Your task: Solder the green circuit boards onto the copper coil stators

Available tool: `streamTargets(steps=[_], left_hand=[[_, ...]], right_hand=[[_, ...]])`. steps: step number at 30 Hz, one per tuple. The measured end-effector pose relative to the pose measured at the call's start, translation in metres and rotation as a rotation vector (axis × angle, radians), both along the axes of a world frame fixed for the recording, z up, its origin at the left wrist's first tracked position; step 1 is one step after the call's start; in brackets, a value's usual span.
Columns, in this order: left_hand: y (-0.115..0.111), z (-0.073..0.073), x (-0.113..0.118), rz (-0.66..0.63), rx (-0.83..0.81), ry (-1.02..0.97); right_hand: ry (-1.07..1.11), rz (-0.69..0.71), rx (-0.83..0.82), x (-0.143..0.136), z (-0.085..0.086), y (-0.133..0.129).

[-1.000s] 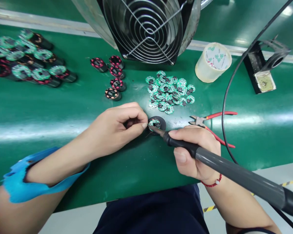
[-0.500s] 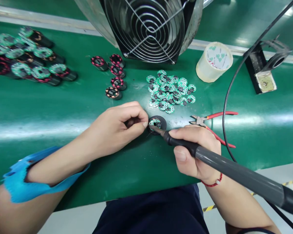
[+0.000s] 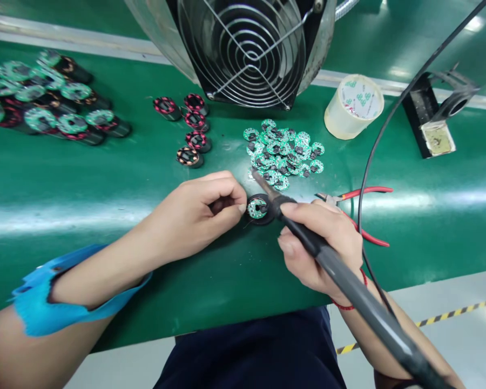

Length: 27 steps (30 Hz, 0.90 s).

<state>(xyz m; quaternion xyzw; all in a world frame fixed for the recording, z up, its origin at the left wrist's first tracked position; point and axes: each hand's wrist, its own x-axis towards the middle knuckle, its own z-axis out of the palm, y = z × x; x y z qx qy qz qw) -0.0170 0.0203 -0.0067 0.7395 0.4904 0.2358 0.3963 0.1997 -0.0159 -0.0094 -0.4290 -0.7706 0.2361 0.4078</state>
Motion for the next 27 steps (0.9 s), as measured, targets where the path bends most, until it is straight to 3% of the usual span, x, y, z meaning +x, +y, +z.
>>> streamTargets(steps=[2, 4, 11, 27], left_hand=[[0.0, -0.001, 0.0, -0.001, 0.007, -0.005], [0.0, -0.002, 0.0, 0.002, 0.016, -0.008], [0.0, -0.007, 0.0, -0.017, 0.069, -0.024], [0.002, -0.004, -0.003, -0.063, 0.026, -0.062]], right_hand=[[0.07, 0.019, 0.074, -0.008, -0.001, 0.003], [0.099, 0.016, 0.044, -0.016, -0.002, 0.006], [-0.217, 0.095, -0.064, -0.024, -0.008, 0.012], [-0.262, 0.116, 0.034, -0.024, -0.009, 0.014]])
